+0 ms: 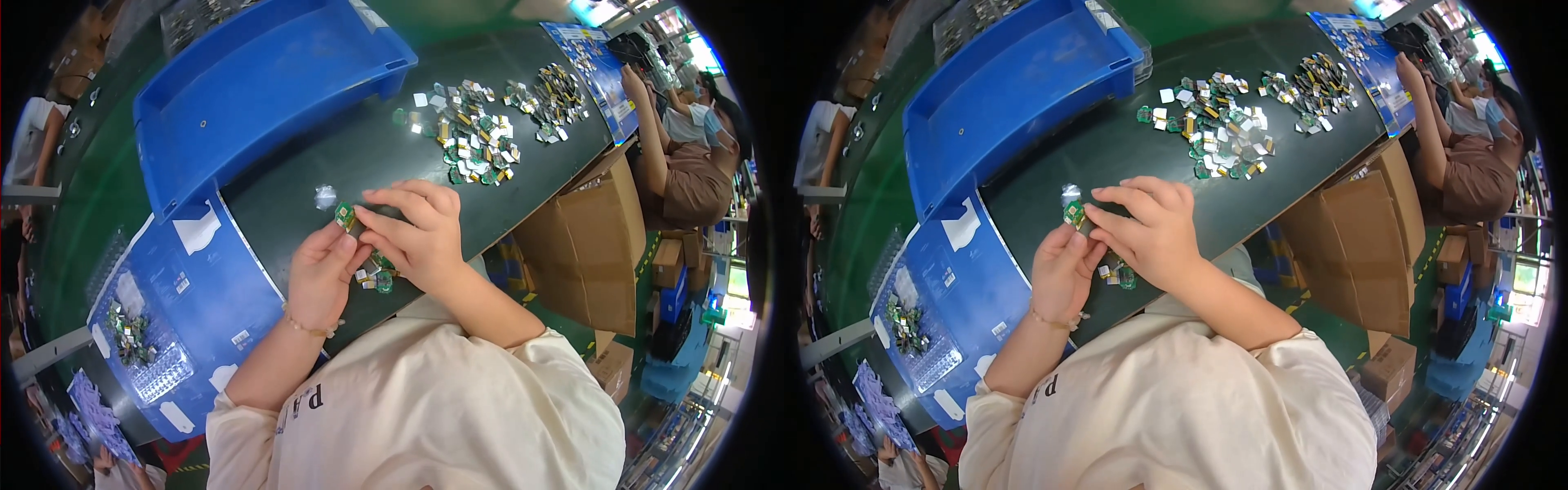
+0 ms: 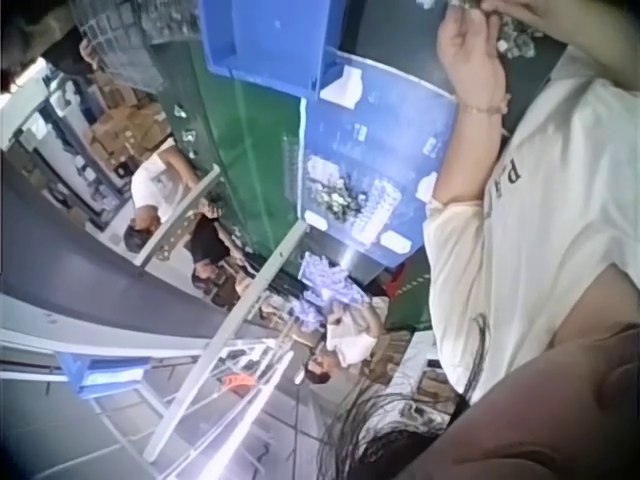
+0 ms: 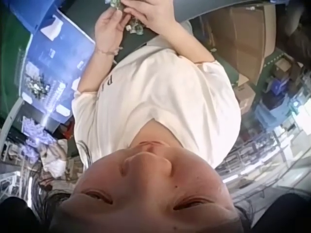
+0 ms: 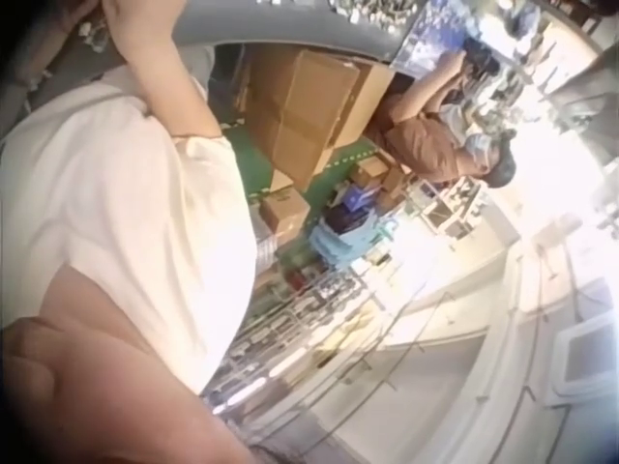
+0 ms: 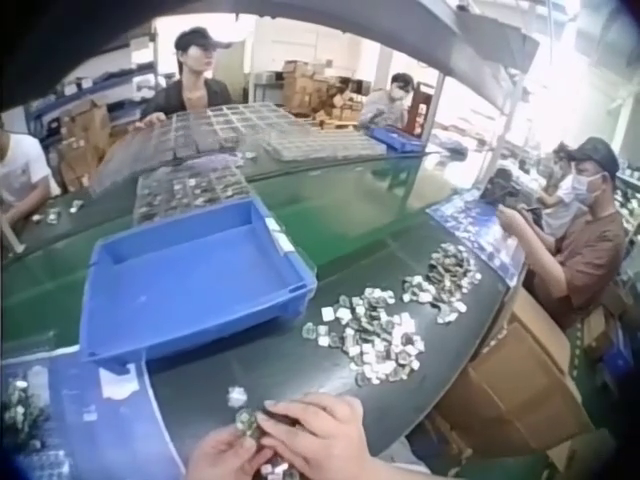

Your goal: Assembling and inspecting small green circuit board components at a factory workbench.

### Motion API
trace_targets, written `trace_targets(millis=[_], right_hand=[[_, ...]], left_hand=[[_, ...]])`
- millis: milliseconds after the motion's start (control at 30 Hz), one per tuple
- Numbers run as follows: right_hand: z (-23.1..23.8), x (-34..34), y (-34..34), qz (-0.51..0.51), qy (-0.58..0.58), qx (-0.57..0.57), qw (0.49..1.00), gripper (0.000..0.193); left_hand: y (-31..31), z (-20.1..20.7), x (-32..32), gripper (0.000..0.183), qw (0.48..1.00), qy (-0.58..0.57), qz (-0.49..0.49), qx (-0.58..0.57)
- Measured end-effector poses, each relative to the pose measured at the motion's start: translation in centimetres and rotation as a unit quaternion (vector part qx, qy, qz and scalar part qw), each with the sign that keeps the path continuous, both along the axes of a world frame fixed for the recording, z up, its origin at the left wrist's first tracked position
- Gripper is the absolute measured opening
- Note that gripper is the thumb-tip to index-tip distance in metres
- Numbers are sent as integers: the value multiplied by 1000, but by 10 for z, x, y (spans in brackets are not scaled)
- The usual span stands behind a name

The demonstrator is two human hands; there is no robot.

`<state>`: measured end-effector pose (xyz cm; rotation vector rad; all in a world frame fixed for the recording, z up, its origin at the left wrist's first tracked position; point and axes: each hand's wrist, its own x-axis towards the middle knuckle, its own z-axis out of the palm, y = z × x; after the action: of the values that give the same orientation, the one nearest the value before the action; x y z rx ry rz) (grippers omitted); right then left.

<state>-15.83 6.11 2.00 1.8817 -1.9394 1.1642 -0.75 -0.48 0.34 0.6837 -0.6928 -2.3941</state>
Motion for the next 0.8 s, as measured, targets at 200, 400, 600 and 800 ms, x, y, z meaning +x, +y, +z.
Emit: trace_targets(millis=[200,400,600,800], right_hand=[[3,2,2,-31,68,0,997,21],[-3,4,1,-15,62,-31,998,17],[-1,1,3,12,5,-13,1000,18],[1,-3,1,29,-58,10,998,24]], left_hand=[[2,-6,0,27,999,-26,28,-33],[2,-7,-1,25,999,-9,42,-23],[2,-6,-1,23,999,-4,42,-14],[3,-7,1,24,999,-2,38,-14]])
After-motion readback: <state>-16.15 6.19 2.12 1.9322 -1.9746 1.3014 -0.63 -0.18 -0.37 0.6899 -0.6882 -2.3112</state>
